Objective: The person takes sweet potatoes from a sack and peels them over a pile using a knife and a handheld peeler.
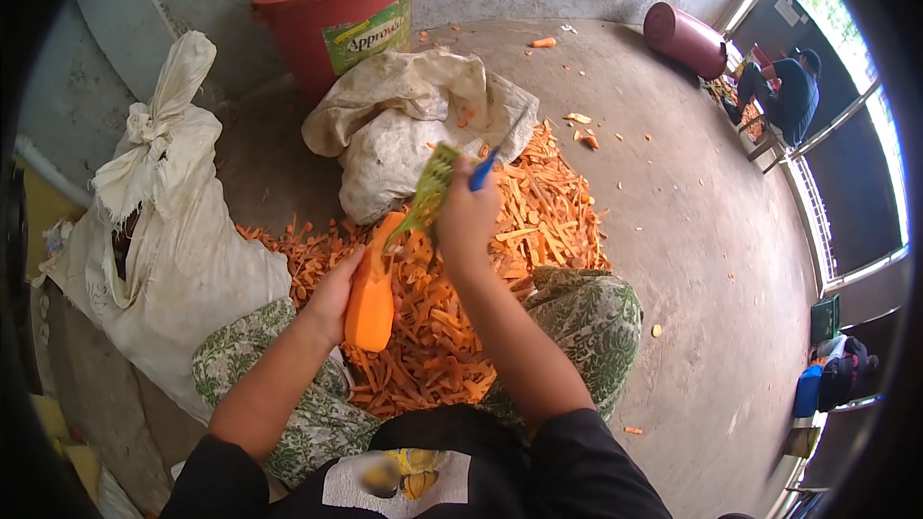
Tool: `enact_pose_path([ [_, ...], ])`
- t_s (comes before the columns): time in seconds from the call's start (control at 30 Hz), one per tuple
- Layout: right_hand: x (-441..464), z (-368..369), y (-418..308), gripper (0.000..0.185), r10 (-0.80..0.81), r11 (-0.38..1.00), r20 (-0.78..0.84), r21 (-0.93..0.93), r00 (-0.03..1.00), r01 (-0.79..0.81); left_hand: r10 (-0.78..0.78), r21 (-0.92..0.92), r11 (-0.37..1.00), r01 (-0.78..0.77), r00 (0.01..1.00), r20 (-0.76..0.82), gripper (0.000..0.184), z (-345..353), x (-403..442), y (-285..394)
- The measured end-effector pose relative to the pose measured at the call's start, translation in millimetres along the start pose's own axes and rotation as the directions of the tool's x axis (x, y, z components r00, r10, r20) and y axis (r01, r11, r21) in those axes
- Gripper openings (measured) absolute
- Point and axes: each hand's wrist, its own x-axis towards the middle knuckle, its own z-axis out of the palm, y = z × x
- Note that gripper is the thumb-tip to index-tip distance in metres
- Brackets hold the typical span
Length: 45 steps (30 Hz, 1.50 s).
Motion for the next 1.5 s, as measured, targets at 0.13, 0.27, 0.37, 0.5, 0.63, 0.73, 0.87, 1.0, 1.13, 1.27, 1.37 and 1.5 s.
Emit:
enact_pose_path([
  [0.13, -44, 14, -4, 0.027, -0.1, 0.992, 0.153, -0.067, 0.983, 0.111, 0.027, -0.073, 0.997, -0.035, 0.993, -0.112, 0.035, 9, 1, 1],
  [0.27, -64, 14, -6, 0.026, -0.171, 0.969, 0.245, -0.131, 0.954, 0.208, 0.022, -0.138, 0.99, -0.035, 0.995, -0.093, 0.029, 9, 2, 4],
  [0.37, -74, 14, -15, 0.025, -0.181, 0.972, 0.246, -0.102, 0.952, 0.211, 0.039, -0.161, 0.986, -0.053, 0.996, -0.085, 0.024, 5, 7, 1],
  [0.5, -77, 12, -17, 0.025, -0.171, 0.958, 0.261, -0.183, 0.95, 0.222, 0.078, -0.136, 0.987, -0.083, 0.996, -0.045, 0.023, 8, 5, 1],
  [0.63, -74, 13, -12, 0.025, -0.191, 0.928, 0.243, -0.271, 0.951, 0.256, 0.081, -0.096, 0.991, -0.09, 0.992, -0.094, 0.025, 19, -2, 3],
  [0.73, -62, 15, -1, 0.026, -0.199, 0.901, 0.22, -0.341, 0.955, 0.267, 0.072, -0.018, 0.997, -0.073, 0.996, -0.044, 0.031, 10, 0, 1],
  [0.87, -17, 13, 15, 0.027, -0.248, 0.885, 0.041, -0.397, 0.968, 0.244, -0.086, 0.122, 0.988, 0.099, 0.99, -0.108, 0.044, 16, -11, -22],
  [1.0, 30, -3, 41, 0.027, -0.404, 0.794, -0.104, -0.533, 0.909, 0.292, -0.063, 0.223, 0.972, 0.077, 0.996, -0.07, 0.047, 6, -9, -20],
  [1.13, 69, -31, 42, 0.027, -0.215, 0.952, -0.346, -0.283, 0.913, 0.117, -0.051, 0.418, 0.908, 0.033, 0.998, 0.032, 0.049, 8, -15, -20],
  [1.27, 46, -20, 21, 0.028, -0.217, 0.968, -0.25, -0.177, 0.944, 0.176, 0.043, 0.313, 0.949, -0.049, 0.999, 0.025, 0.049, -2, -8, 1],
  [1.37, 6, -2, 0, 0.028, -0.087, 0.996, -0.071, -0.03, 0.994, 0.085, 0.06, 0.078, 0.995, -0.063, 0.998, 0.035, 0.043, 5, -10, 10],
  [1.5, -49, 16, -7, 0.026, -0.038, 0.999, 0.163, -0.002, 0.986, 0.039, 0.102, -0.03, 0.994, -0.104, 0.992, -0.068, 0.039, 1, -1, 6],
])
